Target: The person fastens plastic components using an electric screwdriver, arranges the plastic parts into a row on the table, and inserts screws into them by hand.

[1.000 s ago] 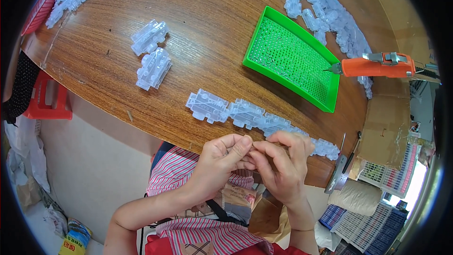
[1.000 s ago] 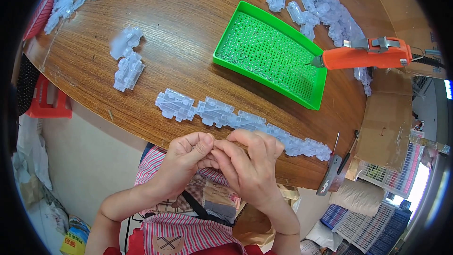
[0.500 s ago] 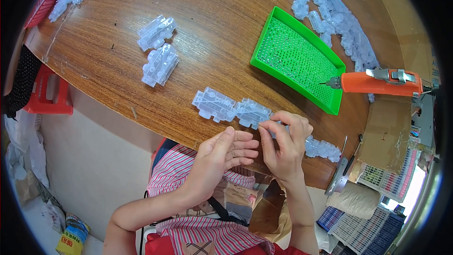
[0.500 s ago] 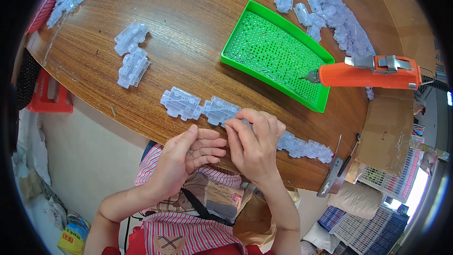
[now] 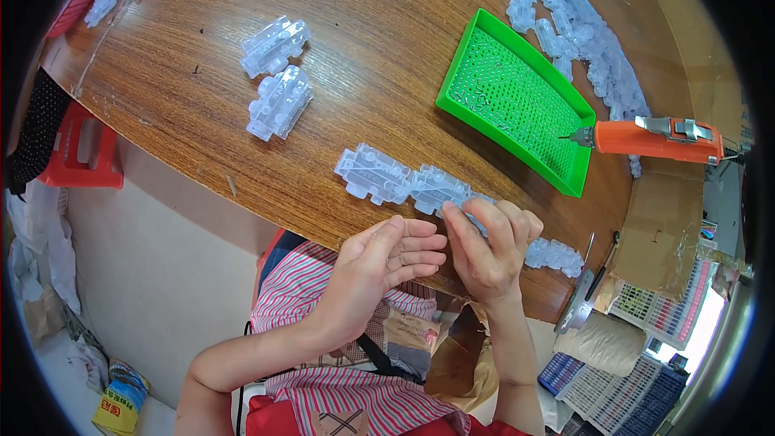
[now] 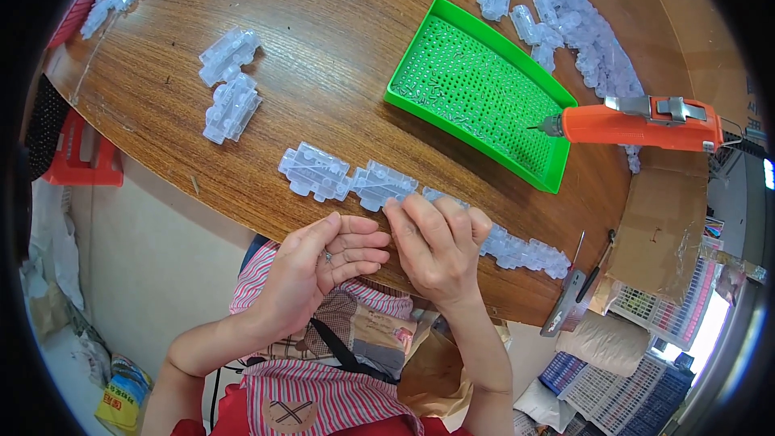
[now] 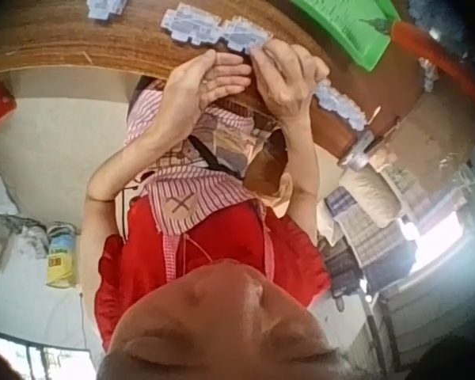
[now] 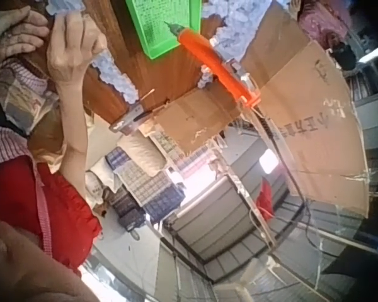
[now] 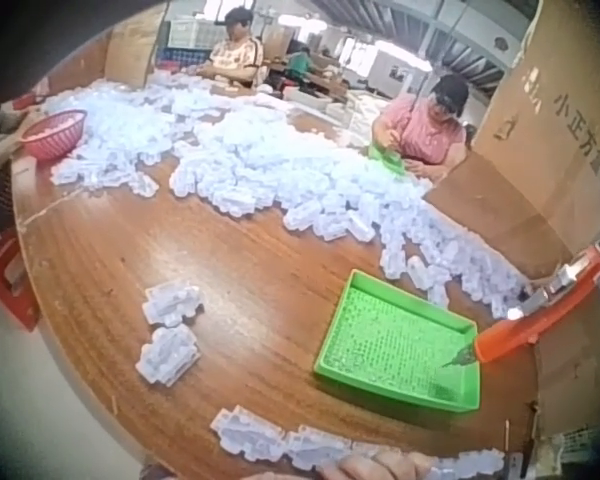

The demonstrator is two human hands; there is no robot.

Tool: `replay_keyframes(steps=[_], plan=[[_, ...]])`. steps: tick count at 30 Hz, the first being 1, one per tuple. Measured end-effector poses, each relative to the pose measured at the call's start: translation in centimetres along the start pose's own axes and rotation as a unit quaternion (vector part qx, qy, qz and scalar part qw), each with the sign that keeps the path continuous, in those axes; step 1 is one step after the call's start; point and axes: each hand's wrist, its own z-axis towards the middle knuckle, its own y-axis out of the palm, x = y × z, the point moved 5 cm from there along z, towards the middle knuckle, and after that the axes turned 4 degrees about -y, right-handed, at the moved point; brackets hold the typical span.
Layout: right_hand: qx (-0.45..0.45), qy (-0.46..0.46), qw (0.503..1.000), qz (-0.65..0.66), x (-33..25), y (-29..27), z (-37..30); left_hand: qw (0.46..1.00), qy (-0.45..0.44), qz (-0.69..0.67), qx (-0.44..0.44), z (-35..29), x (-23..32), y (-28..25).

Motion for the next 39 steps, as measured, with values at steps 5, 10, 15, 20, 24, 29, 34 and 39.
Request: replay_keyframes(steps=[5, 10, 15, 20, 24, 29, 34, 39], plan=[[0.037, 0.077, 0.993, 0.082, 0.7, -0.6, 0.1, 1.0, 0.001, -0.003, -0.014, 0.0, 0.0, 0.2], [-0.018, 0.145, 0.962, 0.229, -0.4, -2.7, 0.8, 0.992, -0.038, -0.089, -0.082, 0.2, 0.0, 0.9], [-0.091, 0.1, 0.968, 0.211, -1.8, -2.8, 1.3, 0.971, -0.063, -0.159, -0.169, 0.2, -0.4, 1.7], [-0.115, 0.06, 0.975, 0.179, -2.4, -2.6, 1.1, 0.981, -0.053, -0.11, -0.151, -0.1, -0.2, 2.1], [-0.108, 0.05, 0.978, 0.17, -2.6, -2.7, 1.4, 0.976, -0.051, -0.128, -0.17, 0.0, -0.5, 1.8], [-0.092, 0.096, 0.963, 0.233, -2.1, -2.2, 1.3, 0.968, -0.055, -0.162, -0.182, 0.1, -0.3, 1.6], [-0.033, 0.175, 0.935, 0.305, -1.0, -2.1, 1.0, 0.986, -0.039, -0.092, -0.136, -0.1, 0.3, 1.5], [0.02, 0.185, 0.954, 0.235, 1.5, -1.3, 2.0, 0.995, -0.007, -0.066, -0.072, -0.2, 0.2, 0.1]])
